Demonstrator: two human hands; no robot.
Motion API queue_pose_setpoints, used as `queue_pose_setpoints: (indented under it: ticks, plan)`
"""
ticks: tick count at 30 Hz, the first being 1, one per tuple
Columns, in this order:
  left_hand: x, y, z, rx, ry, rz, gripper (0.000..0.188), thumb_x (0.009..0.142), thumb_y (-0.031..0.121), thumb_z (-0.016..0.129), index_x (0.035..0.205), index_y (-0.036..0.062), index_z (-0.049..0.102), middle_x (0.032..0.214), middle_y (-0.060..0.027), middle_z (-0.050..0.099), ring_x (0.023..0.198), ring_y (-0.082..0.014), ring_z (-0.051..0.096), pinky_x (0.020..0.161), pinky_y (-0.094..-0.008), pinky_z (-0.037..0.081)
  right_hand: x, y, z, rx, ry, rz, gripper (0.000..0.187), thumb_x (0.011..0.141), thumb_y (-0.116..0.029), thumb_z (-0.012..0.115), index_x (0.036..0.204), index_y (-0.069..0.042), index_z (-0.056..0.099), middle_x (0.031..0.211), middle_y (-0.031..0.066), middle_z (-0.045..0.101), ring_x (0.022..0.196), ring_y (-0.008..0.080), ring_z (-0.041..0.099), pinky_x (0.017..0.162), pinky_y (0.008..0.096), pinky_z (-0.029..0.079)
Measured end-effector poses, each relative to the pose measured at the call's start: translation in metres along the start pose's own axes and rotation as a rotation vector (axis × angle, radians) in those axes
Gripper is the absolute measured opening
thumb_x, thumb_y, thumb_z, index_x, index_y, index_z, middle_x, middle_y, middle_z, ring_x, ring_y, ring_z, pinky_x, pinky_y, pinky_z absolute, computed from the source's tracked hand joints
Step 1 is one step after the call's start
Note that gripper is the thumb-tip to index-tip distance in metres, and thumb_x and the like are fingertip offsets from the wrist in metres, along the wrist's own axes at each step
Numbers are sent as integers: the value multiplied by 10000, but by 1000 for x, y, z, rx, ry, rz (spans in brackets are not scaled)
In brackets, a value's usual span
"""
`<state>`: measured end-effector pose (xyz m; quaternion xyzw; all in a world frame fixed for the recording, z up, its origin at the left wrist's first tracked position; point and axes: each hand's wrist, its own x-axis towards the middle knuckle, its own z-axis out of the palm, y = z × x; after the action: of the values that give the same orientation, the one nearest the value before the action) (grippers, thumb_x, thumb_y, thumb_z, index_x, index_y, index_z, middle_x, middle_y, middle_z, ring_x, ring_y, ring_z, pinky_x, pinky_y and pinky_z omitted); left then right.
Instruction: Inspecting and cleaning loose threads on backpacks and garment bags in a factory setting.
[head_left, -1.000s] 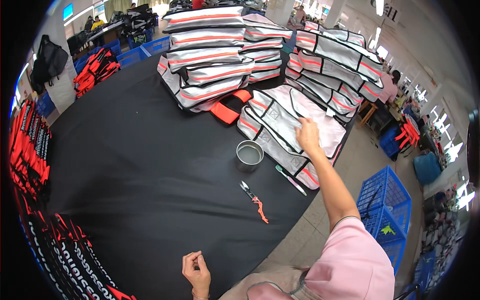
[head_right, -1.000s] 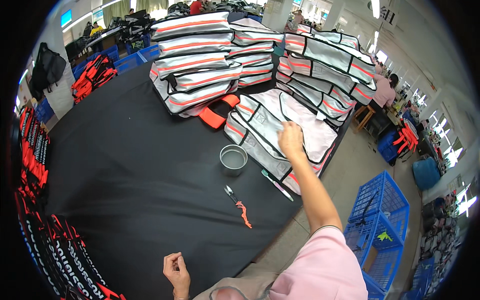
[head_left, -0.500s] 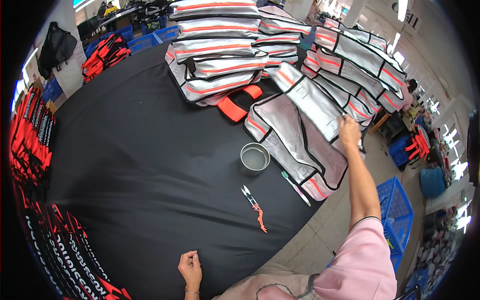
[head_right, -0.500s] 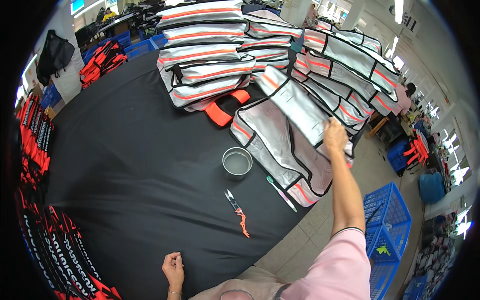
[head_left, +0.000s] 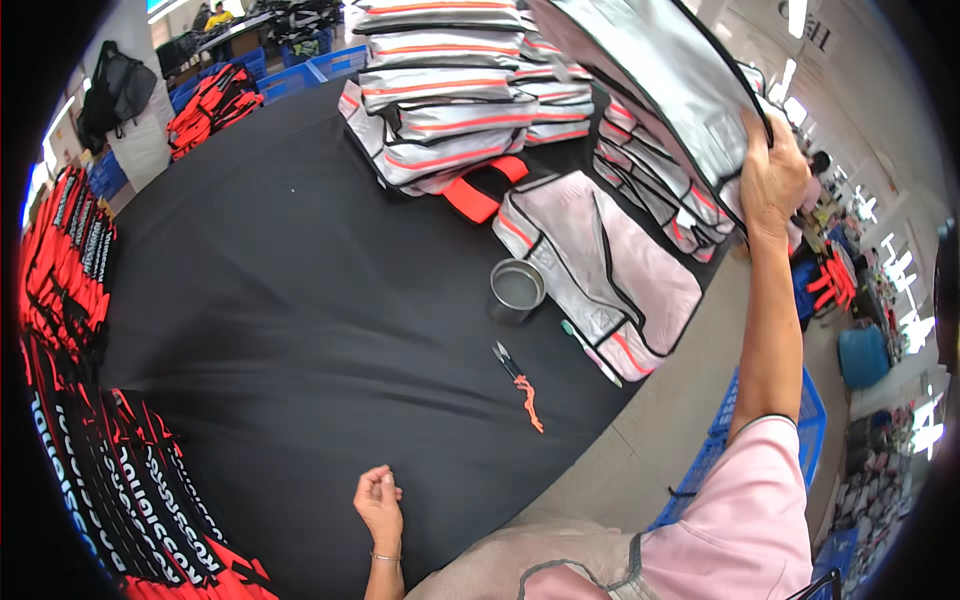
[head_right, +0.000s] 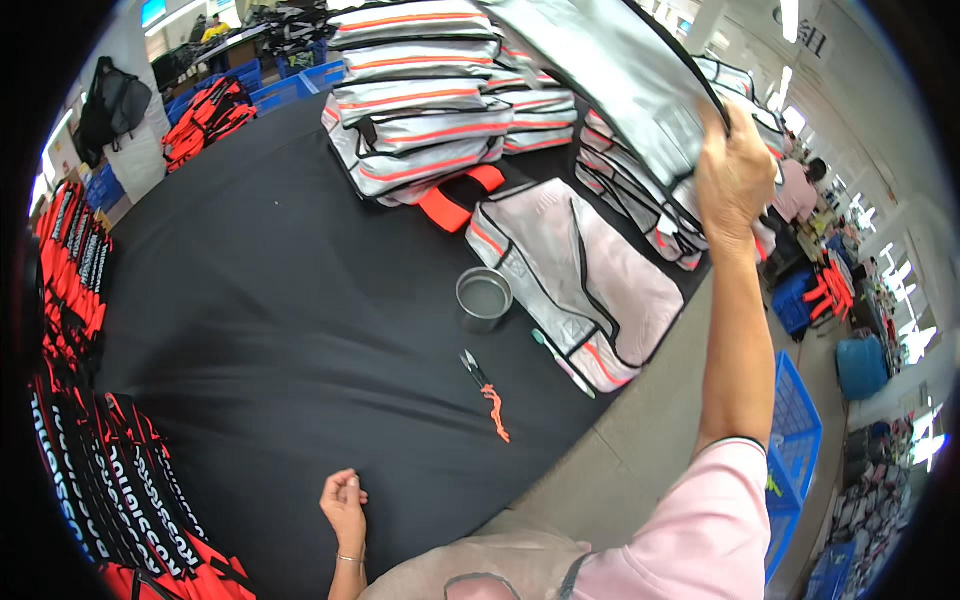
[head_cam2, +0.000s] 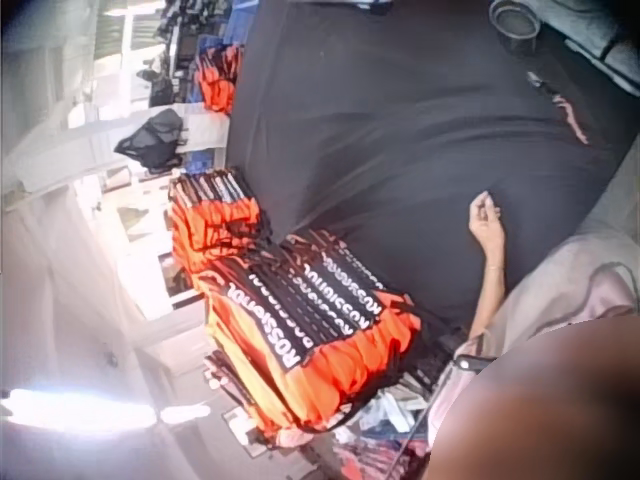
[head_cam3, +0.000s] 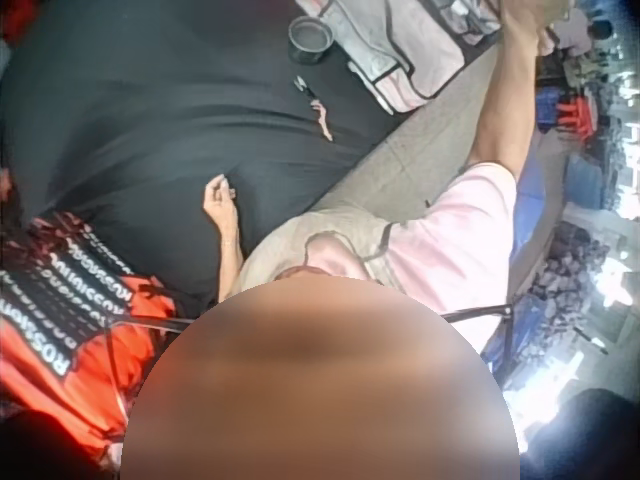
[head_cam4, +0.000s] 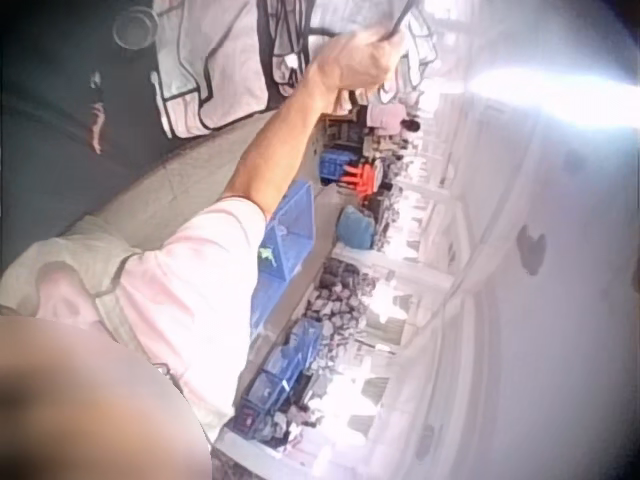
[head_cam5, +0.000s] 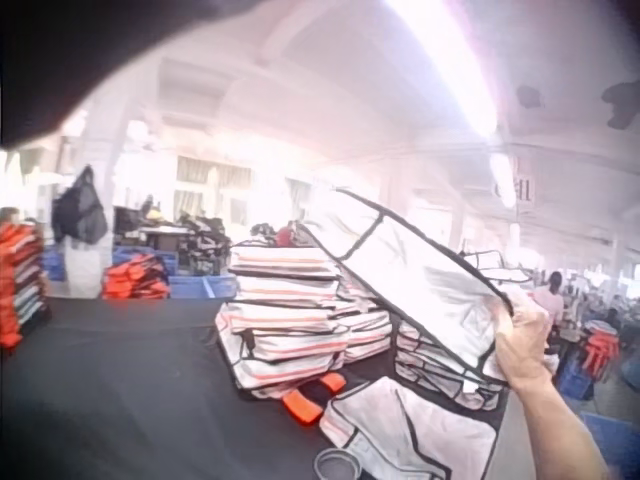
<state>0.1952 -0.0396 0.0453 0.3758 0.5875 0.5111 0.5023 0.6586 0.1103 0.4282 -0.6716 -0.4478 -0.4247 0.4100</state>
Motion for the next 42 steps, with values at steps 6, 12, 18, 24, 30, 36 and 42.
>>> queue_pose_setpoints:
  ticks: [6,12,18,24,30,36,42]
  plan:
    - [7,81,-12,-194,287,279,171,986,92,504,1090,-8,596,920,-83,620,620,-83,543,569,-208,469,-60,-133,-40,308,244,-523,156,787,-86,763,934,-72,713,816,57,697,728,188,674,690,283,523]
    - [12,132,-29,-355,392,573,653,998,498,398,1427,5,384,1385,-169,435,1045,-189,528,897,-367,446,-223,-260,-34,893,-206,-662,226,749,-133,612,933,-14,666,895,86,687,833,201,687,727,324,556]
    - [40,17,-48,-30,614,-5,704,950,229,609,1458,-116,263,1431,-222,406,1258,-272,430,1099,-382,302,-438,-289,-5,1036,-866,-760,262,751,-147,601,973,-8,600,952,87,623,876,197,612,743,306,477]
    - [49,4,-63,-189,630,0,692,909,177,644,1371,-202,295,1342,-247,467,1139,-244,497,1042,-348,358,-391,-255,-22,1262,-745,-587,230,789,-95,634,1014,-51,649,1044,123,645,959,249,627,820,361,477]
    - [63,-29,-81,-190,645,178,513,899,70,591,1346,-119,427,1350,-192,503,1170,-237,508,1022,-324,361,-357,-74,11,453,-550,-130,161,830,66,596,950,-26,649,870,118,641,806,291,601,758,383,468]
    - [63,-55,-95,-278,702,182,280,899,66,615,1138,-40,514,1046,-57,534,780,-90,406,687,-218,324,-404,52,33,-74,-743,-41,277,854,-76,650,1126,-46,604,1055,147,592,969,342,561,851,426,443]
    - [62,-37,-92,-318,620,171,177,905,73,641,983,10,495,982,-106,563,962,-191,548,913,-361,422,-423,66,40,-254,-652,-67,259,884,-144,635,1134,-79,621,1083,114,590,1015,321,546,863,428,430]
